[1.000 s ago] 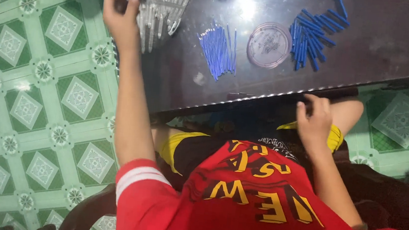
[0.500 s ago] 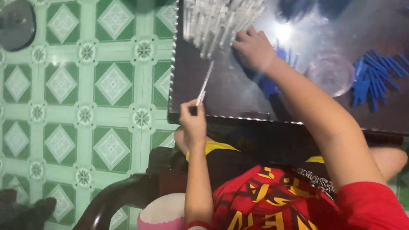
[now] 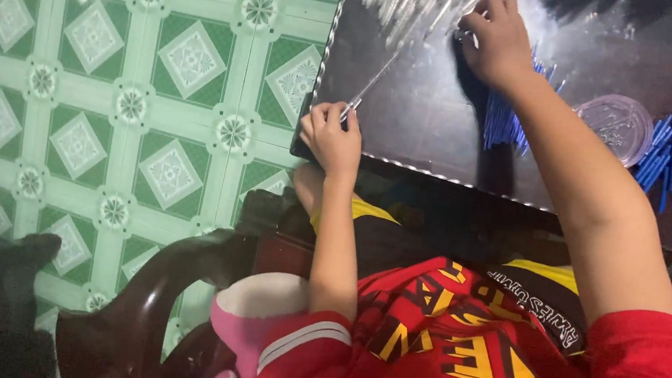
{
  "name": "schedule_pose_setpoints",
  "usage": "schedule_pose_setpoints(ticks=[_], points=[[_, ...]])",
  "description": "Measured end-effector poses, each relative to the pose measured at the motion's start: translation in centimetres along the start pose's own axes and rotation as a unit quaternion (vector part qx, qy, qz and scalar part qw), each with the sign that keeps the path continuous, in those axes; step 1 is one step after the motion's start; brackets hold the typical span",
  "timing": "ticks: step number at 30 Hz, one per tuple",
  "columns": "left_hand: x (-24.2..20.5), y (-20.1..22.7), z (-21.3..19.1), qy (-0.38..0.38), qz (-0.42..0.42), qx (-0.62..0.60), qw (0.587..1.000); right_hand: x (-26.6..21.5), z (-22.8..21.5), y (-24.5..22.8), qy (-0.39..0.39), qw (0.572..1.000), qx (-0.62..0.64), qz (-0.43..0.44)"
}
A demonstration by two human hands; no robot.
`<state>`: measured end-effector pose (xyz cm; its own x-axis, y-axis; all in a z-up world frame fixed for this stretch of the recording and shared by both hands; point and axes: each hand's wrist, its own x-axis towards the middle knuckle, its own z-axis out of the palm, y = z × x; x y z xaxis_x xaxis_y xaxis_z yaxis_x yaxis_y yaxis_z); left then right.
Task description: Assembling ballpoint pens by inserting ink refills into barrels and attaching caps.
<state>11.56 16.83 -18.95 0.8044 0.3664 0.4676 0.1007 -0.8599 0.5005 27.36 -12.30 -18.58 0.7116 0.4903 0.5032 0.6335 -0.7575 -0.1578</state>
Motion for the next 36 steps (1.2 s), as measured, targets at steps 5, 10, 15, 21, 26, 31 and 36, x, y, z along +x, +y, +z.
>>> schedule_pose_setpoints(ticks=[5,10,15,21,26,31,36], points=[[0.3,-2.4,-1.6,-0.041,0.020,-0.032,0.998,-0.2,0.3,0.5,0.002,0.993,-0.113,-0.038],[-0.1,-5.0,-2.4,-0.049,0.029,-0.128,0.990,1.5,-2.5,-0.8,0.012,0.982,-0.156,-0.103],[2.8,-7.3,-2.1,-0.122,0.005,-0.142,0.982,4.3,-9.8,-3.1,0.143,0.989,0.007,0.024],[8.8,-7.2,-1.0,-0.261,0.087,-0.177,0.945,2.1,-2.9,-5.8,0.101,0.908,0.239,0.329],[7.6,-3.5,-0.6,-0.119,-0.059,-0.123,0.983,1.1,3.7,-9.7,-0.016,0.915,0.232,0.329],[7.2,-0.7,2.1,-0.148,-0.050,0.025,0.987,3.2,2.1,-13.2,-0.031,0.796,0.328,0.508],[10.1,0.6,2.9,-0.249,-0.006,0.004,0.969,-1.1,-0.2,-16.3,-0.040,0.780,0.349,0.517]])
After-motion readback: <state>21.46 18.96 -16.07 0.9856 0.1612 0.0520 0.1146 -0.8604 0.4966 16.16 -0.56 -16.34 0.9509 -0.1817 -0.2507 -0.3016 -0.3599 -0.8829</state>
